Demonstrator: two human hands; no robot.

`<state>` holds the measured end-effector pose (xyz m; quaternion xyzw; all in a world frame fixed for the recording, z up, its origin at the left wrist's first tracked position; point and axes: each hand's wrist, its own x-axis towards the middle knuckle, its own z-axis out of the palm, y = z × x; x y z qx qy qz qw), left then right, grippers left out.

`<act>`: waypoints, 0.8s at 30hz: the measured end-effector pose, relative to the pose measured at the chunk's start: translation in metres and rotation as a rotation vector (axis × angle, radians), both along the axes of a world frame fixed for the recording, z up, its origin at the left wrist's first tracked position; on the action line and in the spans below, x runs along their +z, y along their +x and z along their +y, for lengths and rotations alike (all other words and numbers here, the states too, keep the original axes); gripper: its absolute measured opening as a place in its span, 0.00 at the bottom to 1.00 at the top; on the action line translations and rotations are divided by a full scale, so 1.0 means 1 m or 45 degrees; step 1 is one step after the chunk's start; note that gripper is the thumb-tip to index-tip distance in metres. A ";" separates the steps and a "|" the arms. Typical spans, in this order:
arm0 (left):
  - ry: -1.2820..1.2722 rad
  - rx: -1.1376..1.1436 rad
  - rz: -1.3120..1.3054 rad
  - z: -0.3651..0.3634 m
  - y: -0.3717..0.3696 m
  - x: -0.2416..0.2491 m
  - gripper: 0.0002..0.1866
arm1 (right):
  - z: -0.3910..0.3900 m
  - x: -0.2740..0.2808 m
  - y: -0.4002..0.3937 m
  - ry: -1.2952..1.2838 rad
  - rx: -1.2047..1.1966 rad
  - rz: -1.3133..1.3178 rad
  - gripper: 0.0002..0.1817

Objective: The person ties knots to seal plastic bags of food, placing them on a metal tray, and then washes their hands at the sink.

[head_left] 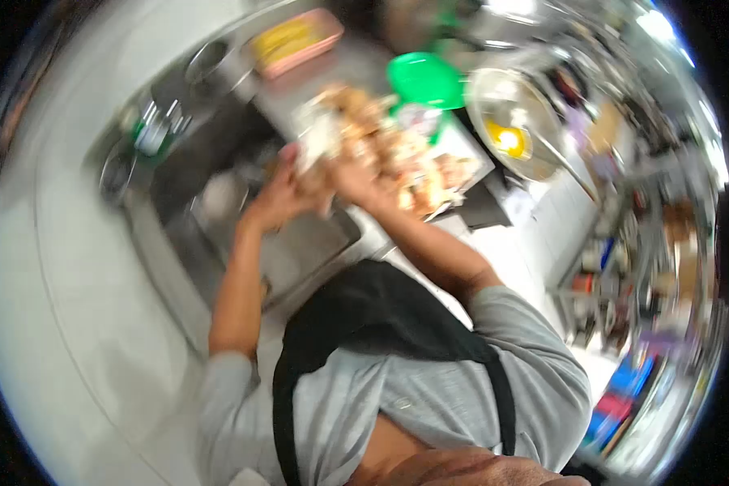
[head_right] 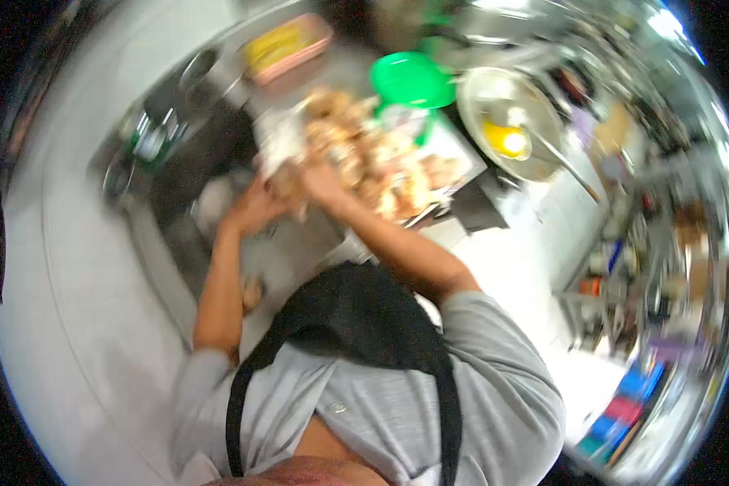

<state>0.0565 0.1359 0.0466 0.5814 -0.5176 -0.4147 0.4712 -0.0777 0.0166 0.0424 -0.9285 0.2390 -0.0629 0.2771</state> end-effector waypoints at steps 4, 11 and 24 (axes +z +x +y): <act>0.037 0.008 0.479 -0.030 -0.062 0.039 0.47 | -0.003 0.025 -0.012 0.298 -0.415 -0.506 0.15; -0.205 0.196 -0.410 -0.043 -0.068 0.016 0.32 | -0.040 -0.025 -0.026 -0.149 -0.383 -0.757 0.14; 0.392 0.061 1.663 -0.014 -0.009 -0.055 0.19 | 0.032 -0.055 -0.028 -0.357 0.344 -0.624 0.31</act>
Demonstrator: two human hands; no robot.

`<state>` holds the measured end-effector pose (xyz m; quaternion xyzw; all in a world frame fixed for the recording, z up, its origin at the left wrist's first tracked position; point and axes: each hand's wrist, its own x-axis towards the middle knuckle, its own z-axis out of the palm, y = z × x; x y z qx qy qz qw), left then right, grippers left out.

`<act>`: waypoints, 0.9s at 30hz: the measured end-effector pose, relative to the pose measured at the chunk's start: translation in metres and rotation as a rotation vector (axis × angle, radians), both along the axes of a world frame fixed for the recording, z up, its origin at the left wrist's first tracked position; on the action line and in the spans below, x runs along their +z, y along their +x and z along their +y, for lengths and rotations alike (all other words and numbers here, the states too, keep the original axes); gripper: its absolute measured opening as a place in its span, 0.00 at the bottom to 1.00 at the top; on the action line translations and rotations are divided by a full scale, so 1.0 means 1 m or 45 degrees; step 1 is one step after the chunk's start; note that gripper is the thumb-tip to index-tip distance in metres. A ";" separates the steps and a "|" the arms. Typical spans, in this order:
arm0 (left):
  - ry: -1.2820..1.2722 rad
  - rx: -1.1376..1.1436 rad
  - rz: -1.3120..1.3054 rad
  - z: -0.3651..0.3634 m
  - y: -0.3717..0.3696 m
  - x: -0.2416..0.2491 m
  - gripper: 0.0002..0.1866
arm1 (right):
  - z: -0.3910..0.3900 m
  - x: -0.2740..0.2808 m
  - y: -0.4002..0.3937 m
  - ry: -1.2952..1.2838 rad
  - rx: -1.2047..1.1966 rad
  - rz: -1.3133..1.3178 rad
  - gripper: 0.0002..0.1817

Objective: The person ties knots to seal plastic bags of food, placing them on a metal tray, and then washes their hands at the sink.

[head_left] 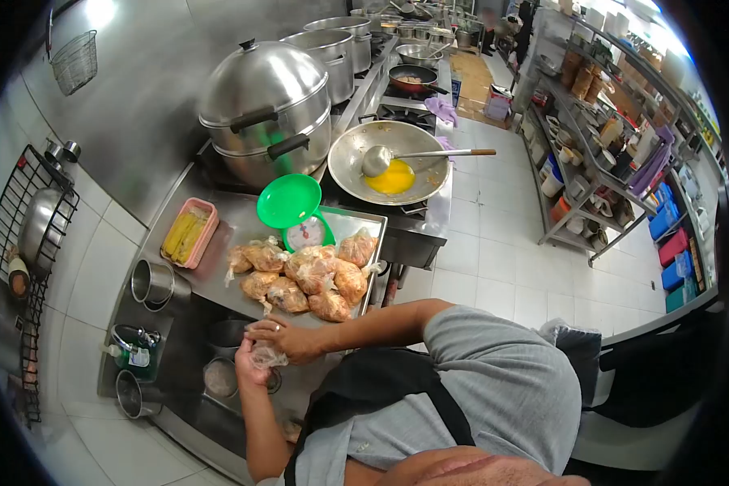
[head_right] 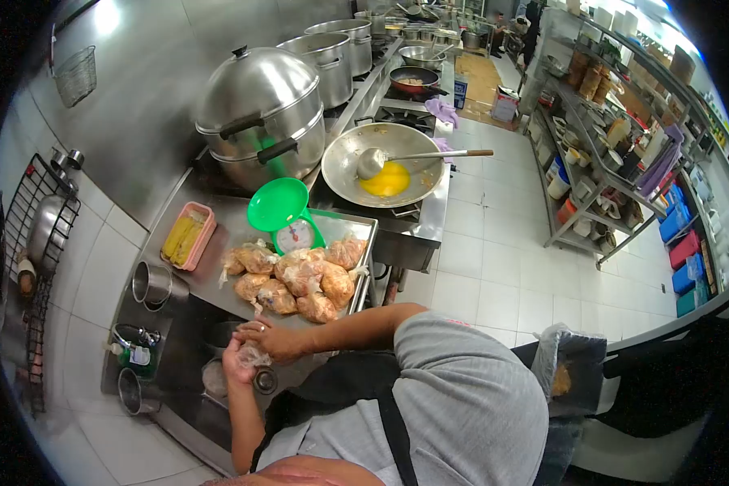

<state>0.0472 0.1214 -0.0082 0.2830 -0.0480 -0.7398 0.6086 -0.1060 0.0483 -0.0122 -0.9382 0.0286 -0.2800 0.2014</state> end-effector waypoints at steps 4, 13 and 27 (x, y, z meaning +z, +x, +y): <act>0.350 -0.156 -0.720 -0.008 0.044 -0.028 0.12 | 0.013 0.011 -0.009 0.442 0.144 -0.001 0.27; 0.122 -0.366 -2.622 0.000 -0.043 0.077 0.14 | -0.018 -0.034 0.075 3.059 -0.172 -0.068 0.15; -0.281 -0.103 -0.724 -0.041 0.053 0.040 0.13 | -0.076 0.091 0.026 0.804 -0.016 -0.112 0.11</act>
